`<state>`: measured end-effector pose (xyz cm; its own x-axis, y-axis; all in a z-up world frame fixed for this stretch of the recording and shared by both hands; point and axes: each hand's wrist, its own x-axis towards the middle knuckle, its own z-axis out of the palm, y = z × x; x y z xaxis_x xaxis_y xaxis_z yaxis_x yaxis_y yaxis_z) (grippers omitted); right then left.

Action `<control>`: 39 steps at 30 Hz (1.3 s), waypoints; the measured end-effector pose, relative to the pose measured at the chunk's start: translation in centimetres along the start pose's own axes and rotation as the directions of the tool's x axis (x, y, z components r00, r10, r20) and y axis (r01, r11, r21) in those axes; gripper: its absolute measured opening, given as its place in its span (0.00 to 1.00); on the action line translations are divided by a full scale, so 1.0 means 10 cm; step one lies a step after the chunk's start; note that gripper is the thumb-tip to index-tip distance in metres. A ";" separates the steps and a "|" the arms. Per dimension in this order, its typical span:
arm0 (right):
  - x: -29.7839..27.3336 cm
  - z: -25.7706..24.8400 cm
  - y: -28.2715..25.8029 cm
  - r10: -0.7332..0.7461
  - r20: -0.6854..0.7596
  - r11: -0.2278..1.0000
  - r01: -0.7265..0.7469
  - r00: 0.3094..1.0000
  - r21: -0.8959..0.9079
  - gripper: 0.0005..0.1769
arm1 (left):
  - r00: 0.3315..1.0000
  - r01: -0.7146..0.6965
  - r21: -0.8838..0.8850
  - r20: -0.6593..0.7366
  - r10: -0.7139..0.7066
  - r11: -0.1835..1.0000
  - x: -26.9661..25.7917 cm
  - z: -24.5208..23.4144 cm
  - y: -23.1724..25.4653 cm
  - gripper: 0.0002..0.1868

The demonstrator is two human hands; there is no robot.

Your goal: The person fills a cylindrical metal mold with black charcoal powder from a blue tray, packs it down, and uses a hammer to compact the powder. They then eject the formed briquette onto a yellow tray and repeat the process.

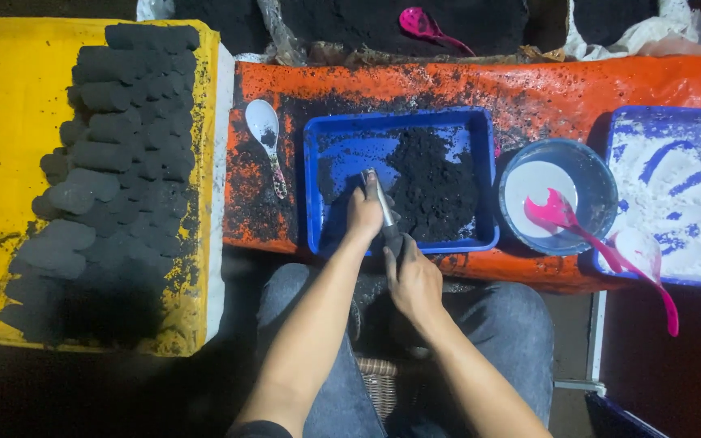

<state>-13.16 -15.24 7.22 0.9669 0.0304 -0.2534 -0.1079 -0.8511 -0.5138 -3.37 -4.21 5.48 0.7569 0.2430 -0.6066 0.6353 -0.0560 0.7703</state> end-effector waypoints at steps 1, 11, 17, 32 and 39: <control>0.03 0.00 -0.02 0.001 0.003 1.000 -0.001 1.000 0.000 0.29 | 1.000 0.003 0.001 0.000 -0.003 1.000 -0.03 -0.01 0.08 0.32; 0.41 0.15 0.09 -0.204 -0.047 0.946 0.185 0.978 -0.265 0.28 | 0.996 0.028 -0.046 -0.084 -0.032 0.999 0.10 0.00 0.21 0.43; 0.46 0.19 0.04 -0.200 -0.019 0.925 0.182 0.980 -0.335 0.29 | 0.996 0.028 -0.036 -0.080 -0.030 0.999 -0.03 -0.04 0.38 0.44; 0.55 0.46 0.27 -0.189 -0.036 0.947 0.173 0.981 -0.270 0.29 | 0.983 -0.118 0.027 -0.137 0.121 0.993 0.54 0.29 -0.28 0.30; 0.58 0.43 0.26 -0.182 -0.038 0.954 0.167 0.983 -0.248 0.24 | 0.981 -0.106 0.020 -0.160 0.108 0.994 0.37 0.28 -0.14 0.29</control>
<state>-8.83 -15.01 0.86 0.9785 0.1647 -0.1241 0.1159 -0.9370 -0.3297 -1.01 -5.94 1.56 0.7870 0.3873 -0.4803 0.5540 -0.1011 0.8264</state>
